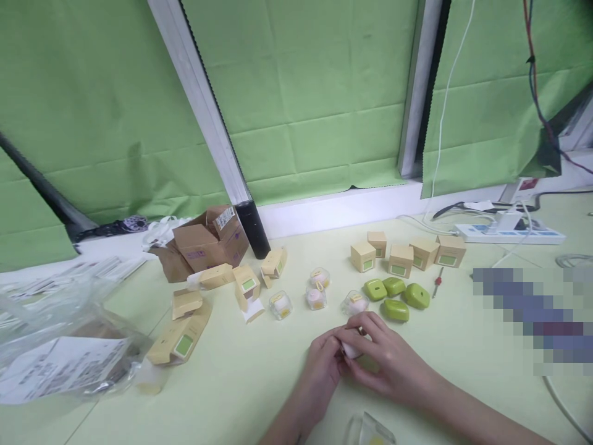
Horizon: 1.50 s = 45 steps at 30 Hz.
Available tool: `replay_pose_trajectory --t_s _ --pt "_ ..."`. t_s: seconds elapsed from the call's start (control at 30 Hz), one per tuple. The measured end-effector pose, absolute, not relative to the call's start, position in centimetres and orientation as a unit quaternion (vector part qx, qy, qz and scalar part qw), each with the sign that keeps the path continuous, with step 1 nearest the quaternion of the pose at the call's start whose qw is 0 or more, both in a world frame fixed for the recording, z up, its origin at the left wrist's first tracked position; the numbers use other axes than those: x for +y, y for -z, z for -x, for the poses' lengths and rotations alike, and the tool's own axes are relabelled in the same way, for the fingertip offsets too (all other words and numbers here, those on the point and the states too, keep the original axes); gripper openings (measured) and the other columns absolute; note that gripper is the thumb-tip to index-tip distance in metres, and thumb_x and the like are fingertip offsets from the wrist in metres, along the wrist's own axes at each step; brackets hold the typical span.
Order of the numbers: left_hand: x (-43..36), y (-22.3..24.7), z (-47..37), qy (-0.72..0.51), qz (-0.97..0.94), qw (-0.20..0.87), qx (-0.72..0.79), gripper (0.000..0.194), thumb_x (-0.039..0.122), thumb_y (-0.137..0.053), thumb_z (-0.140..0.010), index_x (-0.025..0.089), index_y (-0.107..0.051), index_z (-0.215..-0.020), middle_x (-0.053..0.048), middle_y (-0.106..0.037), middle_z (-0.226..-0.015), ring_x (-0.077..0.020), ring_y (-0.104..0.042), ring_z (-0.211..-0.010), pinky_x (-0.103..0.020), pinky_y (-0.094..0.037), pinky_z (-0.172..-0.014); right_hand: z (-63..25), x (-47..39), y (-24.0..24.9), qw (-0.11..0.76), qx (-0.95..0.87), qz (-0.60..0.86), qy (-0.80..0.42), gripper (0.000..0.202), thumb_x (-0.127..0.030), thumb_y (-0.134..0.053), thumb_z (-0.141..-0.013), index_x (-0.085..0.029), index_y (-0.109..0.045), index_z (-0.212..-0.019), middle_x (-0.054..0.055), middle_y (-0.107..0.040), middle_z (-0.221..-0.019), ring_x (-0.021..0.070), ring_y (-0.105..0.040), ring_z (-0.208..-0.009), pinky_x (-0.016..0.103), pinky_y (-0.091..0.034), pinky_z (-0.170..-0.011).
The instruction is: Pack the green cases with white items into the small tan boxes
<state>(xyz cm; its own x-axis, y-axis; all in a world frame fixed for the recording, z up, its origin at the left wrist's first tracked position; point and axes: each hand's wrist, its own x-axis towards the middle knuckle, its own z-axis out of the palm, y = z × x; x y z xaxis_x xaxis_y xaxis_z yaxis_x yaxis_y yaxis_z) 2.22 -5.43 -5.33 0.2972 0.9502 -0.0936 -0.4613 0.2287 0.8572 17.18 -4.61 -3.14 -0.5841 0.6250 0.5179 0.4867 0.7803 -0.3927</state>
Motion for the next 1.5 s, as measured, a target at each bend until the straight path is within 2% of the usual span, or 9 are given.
replay_pose_trajectory --t_s 0.2,0.37,0.5,0.67,0.77,0.9,1.03,1.23,1.5 --pt "-5.4 5.3 -2.3 -0.484 -0.382 0.716 0.327 0.020 0.029 -0.052 -0.081 0.015 -0.065 -0.081 -0.002 -0.057 -0.069 -0.0131 -0.047 -0.063 -0.024 -0.039 -0.058 -17.5 -4.6 2.6 0.281 -0.903 0.315 -0.084 0.032 -0.017 -0.048 -0.084 -0.021 -0.050 -0.116 0.010 -0.056 -0.096 0.0224 -0.053 -0.086 0.034 -0.047 -0.069" --pt "-5.4 4.5 -2.4 -0.475 -0.387 0.717 0.333 0.015 0.022 -0.058 -0.074 0.013 -0.066 -0.083 -0.004 -0.061 -0.078 -0.0135 -0.048 -0.071 -0.022 -0.038 -0.063 -17.5 -4.7 2.2 0.269 -0.903 0.324 -0.081 0.024 -0.016 -0.049 -0.082 -0.020 -0.058 -0.103 0.008 -0.056 -0.088 0.0213 -0.052 -0.081 0.032 -0.045 -0.064" --pt "-5.3 4.8 -2.1 -0.457 -0.397 0.723 0.332 0.019 0.028 -0.055 -0.078 0.013 -0.065 -0.082 -0.003 -0.057 -0.073 -0.0126 -0.046 -0.063 -0.024 -0.038 -0.058 -17.6 -4.5 2.4 0.267 -0.909 0.312 -0.069 0.028 -0.018 -0.050 -0.084 -0.020 -0.056 -0.111 0.009 -0.057 -0.091 0.0212 -0.053 -0.081 0.032 -0.044 -0.065" --pt "-5.1 5.6 -2.1 -0.460 -0.374 0.735 0.329 0.030 0.039 -0.048 -0.081 0.013 -0.063 -0.088 -0.003 -0.056 -0.071 -0.0136 -0.048 -0.063 -0.027 -0.039 -0.059 -17.8 -3.9 3.2 0.269 -0.909 0.313 -0.052 0.041 -0.025 -0.051 -0.087 -0.025 -0.045 -0.128 0.009 -0.060 -0.099 0.0232 -0.054 -0.086 0.037 -0.046 -0.071" --pt "-5.2 5.4 -2.3 -0.461 -0.378 0.725 0.345 0.037 0.043 -0.054 -0.078 0.014 -0.059 -0.099 -0.004 -0.057 -0.080 -0.0111 -0.047 -0.061 -0.023 -0.036 -0.054 -18.2 -3.7 3.4 0.299 -0.891 0.312 -0.138 0.060 -0.029 -0.056 -0.084 -0.025 -0.029 -0.137 0.009 -0.058 -0.108 0.0233 -0.054 -0.095 0.038 -0.047 -0.079" --pt "-5.2 5.4 -2.2 -0.460 -0.404 0.675 0.413 0.049 0.046 -0.057 -0.077 0.021 -0.042 -0.117 0.001 -0.055 -0.074 -0.0061 -0.041 -0.047 -0.019 -0.027 -0.043 -18.9 -3.5 3.1 0.349 -0.858 0.303 -0.225 0.033 -0.021 -0.052 -0.084 -0.025 -0.047 -0.117 0.008 -0.053 -0.115 0.0215 -0.050 -0.108 0.035 -0.045 -0.088" --pt "-5.1 6.1 -2.2 -0.450 -0.443 0.660 0.407 0.040 0.046 -0.056 -0.078 0.023 -0.043 -0.107 0.002 -0.054 -0.074 -0.0066 -0.045 -0.048 -0.020 -0.035 -0.044 -19.0 -3.5 2.7 0.331 -0.858 0.309 -0.244 0.009 -0.021 -0.053 -0.084 -0.023 -0.053 -0.093 0.004 -0.056 -0.092 0.0176 -0.057 -0.087 0.029 -0.049 -0.073" --pt "-5.3 6.5 -2.3 -0.408 -0.485 0.663 0.397 0.027 0.045 -0.052 -0.081 0.021 -0.046 -0.093 0.005 -0.048 -0.068 -0.0045 -0.039 -0.045 -0.018 -0.033 -0.041 -19.2 -3.2 1.8 0.254 -0.872 0.309 -0.282 0.003 -0.021 -0.054 -0.083 -0.022 -0.054 -0.086 0.000 -0.049 -0.084 0.0130 -0.055 -0.073 0.023 -0.046 -0.063" --pt "-5.5 4.7 -2.1 -0.369 -0.466 0.714 0.369 0.032 0.046 -0.058 -0.075 0.021 -0.045 -0.091 0.002 -0.050 -0.077 -0.0056 -0.039 -0.050 -0.019 -0.034 -0.045 -19.5 -3.5 1.5 0.268 -0.859 0.307 -0.309 0.010 -0.014 -0.056 -0.078 -0.021 -0.048 -0.080 -0.001 -0.047 -0.083 0.0125 -0.052 -0.072 0.022 -0.043 -0.063"
